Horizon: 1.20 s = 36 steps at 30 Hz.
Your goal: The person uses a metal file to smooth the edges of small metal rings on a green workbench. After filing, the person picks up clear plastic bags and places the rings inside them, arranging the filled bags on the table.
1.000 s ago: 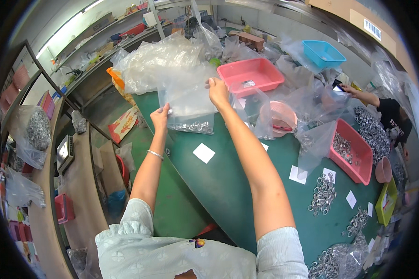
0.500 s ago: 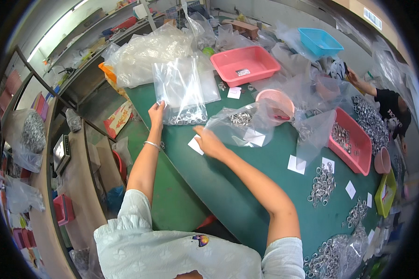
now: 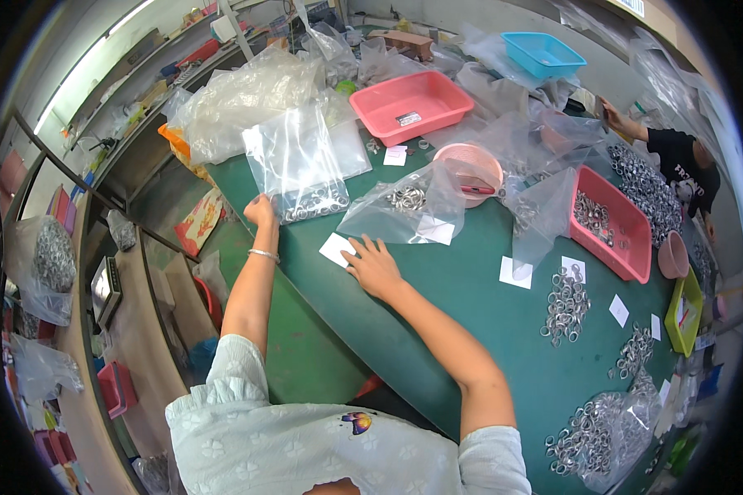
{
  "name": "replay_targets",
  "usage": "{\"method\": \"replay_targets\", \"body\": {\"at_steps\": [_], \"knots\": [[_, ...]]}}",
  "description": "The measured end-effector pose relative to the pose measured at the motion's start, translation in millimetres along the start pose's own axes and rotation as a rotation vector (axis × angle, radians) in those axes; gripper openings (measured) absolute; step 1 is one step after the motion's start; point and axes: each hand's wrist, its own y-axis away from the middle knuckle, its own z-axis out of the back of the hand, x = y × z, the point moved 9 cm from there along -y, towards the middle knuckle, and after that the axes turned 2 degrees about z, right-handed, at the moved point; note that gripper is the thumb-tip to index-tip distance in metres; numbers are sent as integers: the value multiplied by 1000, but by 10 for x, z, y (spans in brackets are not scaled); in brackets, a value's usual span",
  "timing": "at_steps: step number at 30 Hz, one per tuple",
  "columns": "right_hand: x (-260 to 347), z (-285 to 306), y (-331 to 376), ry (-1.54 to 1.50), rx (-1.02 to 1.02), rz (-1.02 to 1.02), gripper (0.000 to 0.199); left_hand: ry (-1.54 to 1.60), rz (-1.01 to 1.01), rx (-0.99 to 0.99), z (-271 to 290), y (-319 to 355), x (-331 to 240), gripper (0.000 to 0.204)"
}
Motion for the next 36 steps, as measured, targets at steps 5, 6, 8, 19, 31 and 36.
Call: {"method": "replay_targets", "body": {"at_steps": [5, 6, 8, 19, 31, 36], "knots": [[-43, -107, -295, 128, -43, 15, 41, 15, -62, 116, 67, -138, 50, 21], [-67, -106, -337, 144, -37, 6, 41, 3, -75, 146, 53, -124, 58, 23], [-81, -103, -373, 122, -29, -22, 41, -41, -130, 185, 39, -98, 15, 26], [-129, 714, 940, -143, -242, -141, 35, -234, -468, 122, 274, 1005, -392, 51], [-899, 1381, 3015, 155, -387, -748, 43, -459, -610, 1319, -53, 3949, -159, 49], [-1431, 1018, 2687, 243, -195, -780, 47, -543, -751, 1488, -418, 4555, 79, 50]]}}
